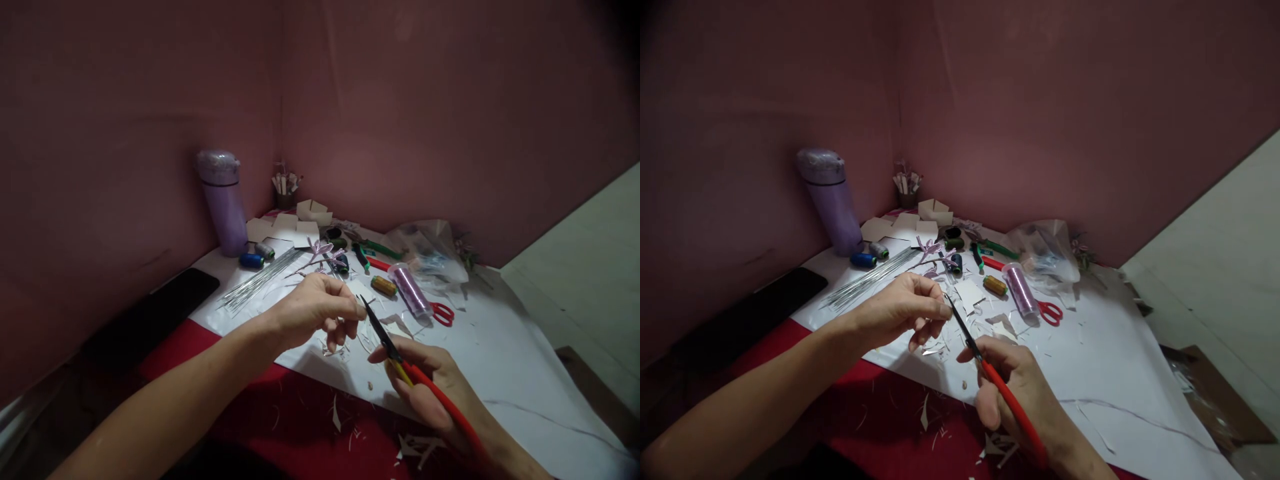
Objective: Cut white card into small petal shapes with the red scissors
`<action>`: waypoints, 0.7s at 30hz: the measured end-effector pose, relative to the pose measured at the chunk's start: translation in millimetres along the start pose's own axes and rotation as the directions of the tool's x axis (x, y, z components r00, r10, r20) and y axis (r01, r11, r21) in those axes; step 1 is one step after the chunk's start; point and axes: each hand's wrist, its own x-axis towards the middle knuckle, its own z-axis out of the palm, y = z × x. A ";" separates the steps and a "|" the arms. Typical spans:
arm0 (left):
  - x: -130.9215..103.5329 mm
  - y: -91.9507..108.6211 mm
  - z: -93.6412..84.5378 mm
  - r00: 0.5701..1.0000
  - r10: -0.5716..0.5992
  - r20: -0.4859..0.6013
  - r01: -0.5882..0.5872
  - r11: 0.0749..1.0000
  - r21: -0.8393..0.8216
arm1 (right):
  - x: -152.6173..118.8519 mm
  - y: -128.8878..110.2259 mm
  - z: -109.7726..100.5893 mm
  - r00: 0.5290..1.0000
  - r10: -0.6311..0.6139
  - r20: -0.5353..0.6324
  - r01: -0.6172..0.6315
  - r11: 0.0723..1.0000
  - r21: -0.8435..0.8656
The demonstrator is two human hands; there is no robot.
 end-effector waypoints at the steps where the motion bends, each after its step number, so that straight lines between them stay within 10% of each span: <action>1: 0.0 0.3 -0.1 1.000 -0.007 0.008 0.007 1.000 0.005 | 0.1 -1.3 0.3 1.000 -0.002 -0.005 0.002 1.000 -0.014; 21: -0.8 0.1 1.5 0.999 -0.051 0.005 0.050 0.999 0.020 | -0.7 3.7 -0.3 0.998 -0.055 0.010 0.056 0.998 -0.026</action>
